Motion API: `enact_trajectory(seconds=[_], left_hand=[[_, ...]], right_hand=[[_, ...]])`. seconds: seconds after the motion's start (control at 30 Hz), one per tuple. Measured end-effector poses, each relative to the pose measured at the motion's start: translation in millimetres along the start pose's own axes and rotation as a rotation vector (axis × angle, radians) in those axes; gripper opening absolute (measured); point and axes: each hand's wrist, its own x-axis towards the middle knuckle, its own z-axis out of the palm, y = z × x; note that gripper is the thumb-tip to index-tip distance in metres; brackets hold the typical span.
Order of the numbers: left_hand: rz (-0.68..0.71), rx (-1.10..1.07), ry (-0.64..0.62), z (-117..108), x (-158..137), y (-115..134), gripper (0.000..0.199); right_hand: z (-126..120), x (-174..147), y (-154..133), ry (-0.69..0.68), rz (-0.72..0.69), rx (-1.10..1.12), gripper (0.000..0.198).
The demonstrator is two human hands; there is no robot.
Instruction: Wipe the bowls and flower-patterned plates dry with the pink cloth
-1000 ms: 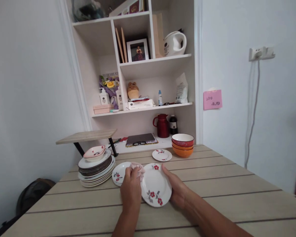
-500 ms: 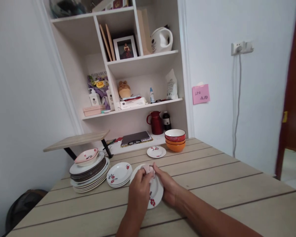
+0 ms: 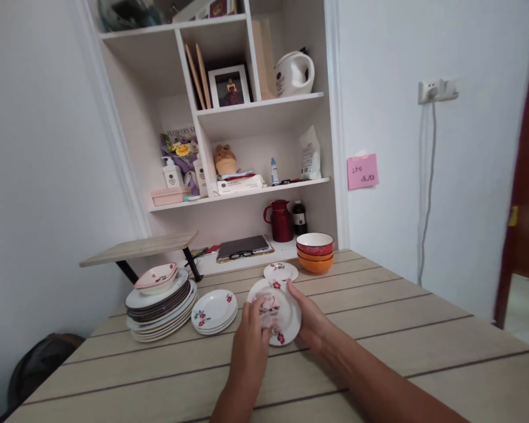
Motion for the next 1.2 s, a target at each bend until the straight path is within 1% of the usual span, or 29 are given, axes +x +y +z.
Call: enact_trajectory(seconds=[0.07, 0.13, 0.2, 0.3, 0.33, 0.37, 0.4, 0.43, 0.53, 0.6, 0.63, 0.7, 0.77, 0.83, 0.9, 0.97, 1.0, 1.07, 1.17, 1.2], left_hand=[[-0.072, 0.074, -0.032, -1.8, 0.5, 2.6, 0.035], [-0.095, 0.131, -0.059, -2.7, -0.5, 6.7, 0.032], [-0.051, 0.181, -0.125, -2.4, -2.9, 11.2, 0.034], [0.066, 0.29, -0.274, 0.1, -6.0, 16.2, 0.04], [0.094, 0.331, -0.298, 0.8, -6.1, 17.0, 0.042], [0.103, 0.375, -0.295, 0.9, -5.6, 17.1, 0.043], [0.088, 0.42, -0.263, 0.2, -4.5, 16.3, 0.043], [0.053, 0.467, -0.204, -1.5, -3.0, 14.8, 0.042], [-0.106, 0.588, 0.032, -11.0, 1.8, 6.3, 0.039], [-0.143, 0.619, 0.121, -17.0, 3.3, 1.2, 0.038], [-0.139, 0.622, 0.13, -18.4, 3.2, 0.0, 0.036], [-0.105, 0.609, 0.1, -17.2, 1.3, 2.0, 0.034], [-0.043, 0.57, 0.024, -11.4, -2.5, 9.2, 0.036], [0.06, 0.524, -0.082, -4.2, -6.9, 18.5, 0.041], [0.159, 0.486, -0.171, 1.2, -9.9, 25.6, 0.044], [0.2, 0.458, -0.208, 2.8, -10.4, 27.2, 0.042], [0.191, 0.45, -0.202, 2.2, -9.5, 25.8, 0.039], [0.112, 0.452, -0.131, -1.4, -5.7, 19.5, 0.034], [-0.094, 0.505, 0.046, -9.8, 2.0, 7.7, 0.032], [-0.151, 0.524, 0.085, -12.4, 4.0, 4.9, 0.032]], right_hand=[[-1.6, -0.2, -1.0, -0.013, 0.009, 0.004, 0.053], [-2.3, -1.1, -1.2, -0.019, 0.024, 0.002, 0.054], [-2.3, -2.0, 0.8, 0.0, 0.061, -0.014, 0.055], [-1.8, -2.7, 6.8, 0.076, 0.129, -0.056, 0.053], [-1.5, -2.6, 9.1, 0.093, 0.145, -0.065, 0.053], [-1.0, -2.4, 11.7, 0.1, 0.15, -0.068, 0.052], [-0.5, -1.9, 14.5, 0.092, 0.148, -0.064, 0.051], [0.3, -1.3, 17.4, 0.07, 0.143, -0.052, 0.051], [3.4, 1.2, 24.8, 0.003, 0.133, -0.012, 0.05], [5.3, 2.5, 24.9, 0.008, 0.149, 0.005, 0.053], [5.7, 2.7, 22.6, 0.02, 0.15, 0.019, 0.054], [4.8, 2.0, 13.7, 0.029, 0.132, 0.062, 0.055], [1.9, -0.1, 2.9, 0.02, 0.085, 0.096, 0.056], [-1.0, -2.8, -3.8, 0.014, 0.058, 0.093, 0.055], [-1.5, -5.3, -2.6, 0.038, 0.102, 0.057, 0.054], [1.3, -6.6, 5.0, 0.07, 0.185, 0.013, 0.052], [3.5, -6.7, 9.6, 0.085, 0.209, 0.0, 0.051], [7.9, -5.8, 17.1, 0.085, 0.2, 0.003, 0.047], [9.8, -2.4, 18.9, 0.063, 0.157, 0.031, 0.047], [8.8, -1.2, 17.1, 0.06, 0.15, 0.036, 0.049]])
